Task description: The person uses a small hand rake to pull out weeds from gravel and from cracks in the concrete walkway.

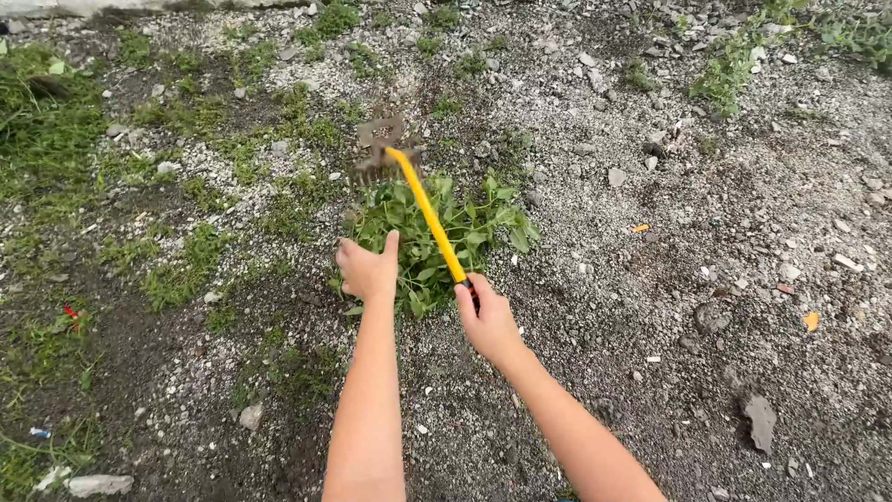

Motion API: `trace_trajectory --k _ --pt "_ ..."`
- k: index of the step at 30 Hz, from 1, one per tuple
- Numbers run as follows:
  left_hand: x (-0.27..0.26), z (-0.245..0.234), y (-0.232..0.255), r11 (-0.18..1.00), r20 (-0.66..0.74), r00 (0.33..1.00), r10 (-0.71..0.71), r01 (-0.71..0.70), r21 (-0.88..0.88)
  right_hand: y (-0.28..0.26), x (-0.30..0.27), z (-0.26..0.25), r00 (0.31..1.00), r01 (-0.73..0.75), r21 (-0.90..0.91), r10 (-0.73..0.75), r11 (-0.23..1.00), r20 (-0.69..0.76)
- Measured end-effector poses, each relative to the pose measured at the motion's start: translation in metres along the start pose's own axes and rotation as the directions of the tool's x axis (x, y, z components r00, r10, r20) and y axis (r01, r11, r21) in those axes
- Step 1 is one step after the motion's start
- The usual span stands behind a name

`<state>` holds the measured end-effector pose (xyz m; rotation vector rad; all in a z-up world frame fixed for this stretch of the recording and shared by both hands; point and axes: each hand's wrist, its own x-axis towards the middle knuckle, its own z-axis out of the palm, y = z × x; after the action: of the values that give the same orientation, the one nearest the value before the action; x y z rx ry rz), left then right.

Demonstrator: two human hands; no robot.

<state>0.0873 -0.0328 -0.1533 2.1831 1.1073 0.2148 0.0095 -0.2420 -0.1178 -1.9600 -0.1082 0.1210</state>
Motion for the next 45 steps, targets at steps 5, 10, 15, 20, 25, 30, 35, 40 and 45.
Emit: trace_trajectory --k 5,10,15,20,25,30,35,40,45 --pt "0.009 -0.012 -0.004 0.996 0.019 1.000 -0.001 0.003 -0.092 -0.014 0.004 0.000 0.994 -0.109 -0.006 0.108 0.994 -0.029" --pt "0.021 -0.043 0.018 0.986 -0.001 0.998 0.055 -0.054 -0.157 -0.032 0.028 -0.003 0.999 -0.032 0.044 0.034 0.999 -0.027" --pt "0.036 -0.089 0.045 0.988 -0.035 0.992 0.119 -0.122 -0.096 -0.101 0.046 -0.019 0.993 -0.063 -0.018 0.064 0.998 0.103" --pt "0.026 -0.151 0.071 0.993 -0.013 0.993 0.114 -0.114 0.006 -0.143 0.054 -0.047 0.995 -0.036 -0.009 0.037 0.999 0.088" --pt "-0.003 -0.228 0.134 0.985 0.002 0.986 0.169 -0.169 0.012 -0.220 0.039 -0.108 0.995 -0.070 -0.031 0.072 0.997 0.067" --pt "-0.059 -0.309 0.223 0.899 0.010 0.903 0.429 -0.428 0.094 -0.317 0.001 -0.189 0.967 -0.248 -0.075 0.251 0.966 0.042" --pt "-0.127 -0.391 0.302 0.852 0.167 0.861 0.480 -0.503 0.146 -0.431 -0.055 -0.277 0.875 -0.484 -0.004 0.484 0.875 0.016" --pt "-0.194 -0.441 0.348 0.837 0.278 0.837 0.472 -0.524 0.155 -0.446 -0.123 -0.333 0.848 -0.518 0.050 0.520 0.854 -0.098" --pt "-0.253 -0.453 0.371 0.824 0.342 0.807 0.482 -0.550 0.135 -0.454 -0.177 -0.386 0.858 -0.478 0.015 0.471 0.878 -0.203"
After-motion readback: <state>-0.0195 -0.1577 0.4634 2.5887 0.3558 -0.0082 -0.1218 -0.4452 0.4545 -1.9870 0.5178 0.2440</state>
